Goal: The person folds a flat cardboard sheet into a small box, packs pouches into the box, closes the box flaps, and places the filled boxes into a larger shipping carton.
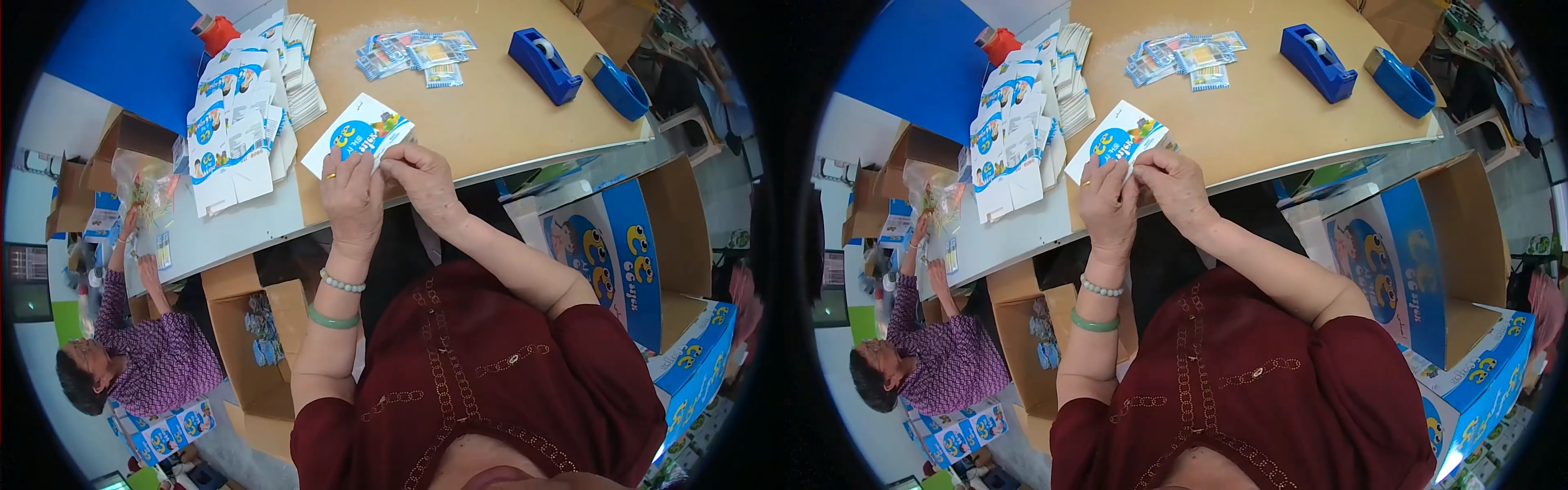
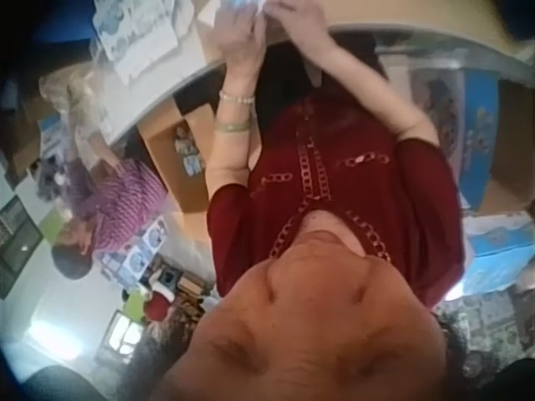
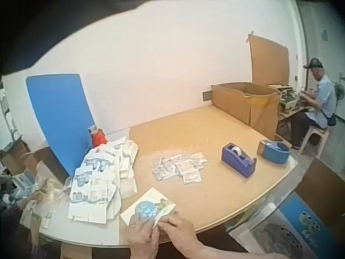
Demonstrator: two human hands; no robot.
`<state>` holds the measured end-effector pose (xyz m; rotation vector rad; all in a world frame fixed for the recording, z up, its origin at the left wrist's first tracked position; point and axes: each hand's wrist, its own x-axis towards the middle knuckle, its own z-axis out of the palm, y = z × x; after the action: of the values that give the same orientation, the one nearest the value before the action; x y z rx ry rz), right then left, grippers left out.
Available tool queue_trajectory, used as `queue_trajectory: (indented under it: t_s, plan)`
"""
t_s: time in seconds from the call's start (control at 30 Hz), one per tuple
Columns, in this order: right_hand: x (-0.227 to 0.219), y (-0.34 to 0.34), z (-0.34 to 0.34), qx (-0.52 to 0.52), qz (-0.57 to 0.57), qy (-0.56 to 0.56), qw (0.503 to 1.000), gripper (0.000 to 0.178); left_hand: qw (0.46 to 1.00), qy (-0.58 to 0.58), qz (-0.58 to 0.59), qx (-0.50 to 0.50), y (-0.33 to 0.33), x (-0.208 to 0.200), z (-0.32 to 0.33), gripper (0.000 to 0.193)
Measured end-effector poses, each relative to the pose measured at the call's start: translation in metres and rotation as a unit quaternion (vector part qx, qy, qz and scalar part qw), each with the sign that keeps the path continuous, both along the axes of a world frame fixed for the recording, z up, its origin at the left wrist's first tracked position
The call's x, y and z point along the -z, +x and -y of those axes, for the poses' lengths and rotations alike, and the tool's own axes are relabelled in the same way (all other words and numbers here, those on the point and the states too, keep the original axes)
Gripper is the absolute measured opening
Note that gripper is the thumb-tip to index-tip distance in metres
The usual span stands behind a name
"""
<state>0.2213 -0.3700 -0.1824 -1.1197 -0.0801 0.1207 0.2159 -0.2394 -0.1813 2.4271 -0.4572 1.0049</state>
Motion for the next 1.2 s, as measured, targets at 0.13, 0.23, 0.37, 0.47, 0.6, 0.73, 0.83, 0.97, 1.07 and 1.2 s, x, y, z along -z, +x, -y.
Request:
queue_trajectory:
  t_s: [0.13, 0.23, 0.37, 0.47, 0.6, 0.73, 0.83, 0.97, 1.07, 1.2]
  plan:
    - [0.005, 0.003, -0.009, 0.047, 0.031, -0.02, 0.998, 0.007, 1.0, -0.013, 0.012, 0.005, 0.0, 0.001, -0.002, 0.023]
    - [0.006, 0.004, -0.013, 0.08, 0.04, -0.037, 0.995, 0.01, 0.999, -0.028, 0.014, 0.011, 0.0, 0.004, -0.004, 0.025]
    - [0.007, 0.003, -0.015, 0.082, 0.014, -0.015, 0.996, 0.019, 0.999, -0.043, 0.021, 0.025, -0.001, 0.006, -0.004, 0.027]
    - [0.008, 0.004, -0.017, 0.094, 0.017, -0.047, 0.994, 0.022, 0.998, -0.036, 0.034, 0.033, -0.001, 0.006, -0.006, 0.027]
    - [0.008, 0.003, -0.018, 0.108, 0.028, -0.081, 0.99, 0.022, 0.997, 0.031, 0.04, 0.05, -0.001, 0.004, -0.007, 0.025]
    - [0.017, 0.002, -0.016, 0.106, 0.064, -0.045, 0.991, 0.02, 0.999, 0.028, 0.02, 0.017, -0.003, 0.0, -0.003, 0.025]
    - [0.021, 0.004, -0.011, 0.096, 0.067, -0.039, 0.992, 0.019, 0.999, -0.001, -0.044, 0.027, -0.004, -0.005, -0.001, 0.024]
    - [0.021, 0.009, -0.004, 0.082, 0.053, -0.105, 0.99, 0.015, 0.998, -0.026, -0.047, 0.034, -0.001, -0.011, 0.0, 0.025]
    - [0.019, 0.012, 0.001, 0.078, 0.073, -0.169, 0.98, 0.013, 0.998, -0.048, -0.03, 0.026, 0.001, -0.01, 0.006, 0.022]
    - [0.013, 0.011, 0.017, 0.082, 0.185, -0.513, 0.834, 0.012, 0.998, -0.064, 0.0, 0.001, 0.003, -0.001, 0.008, 0.018]
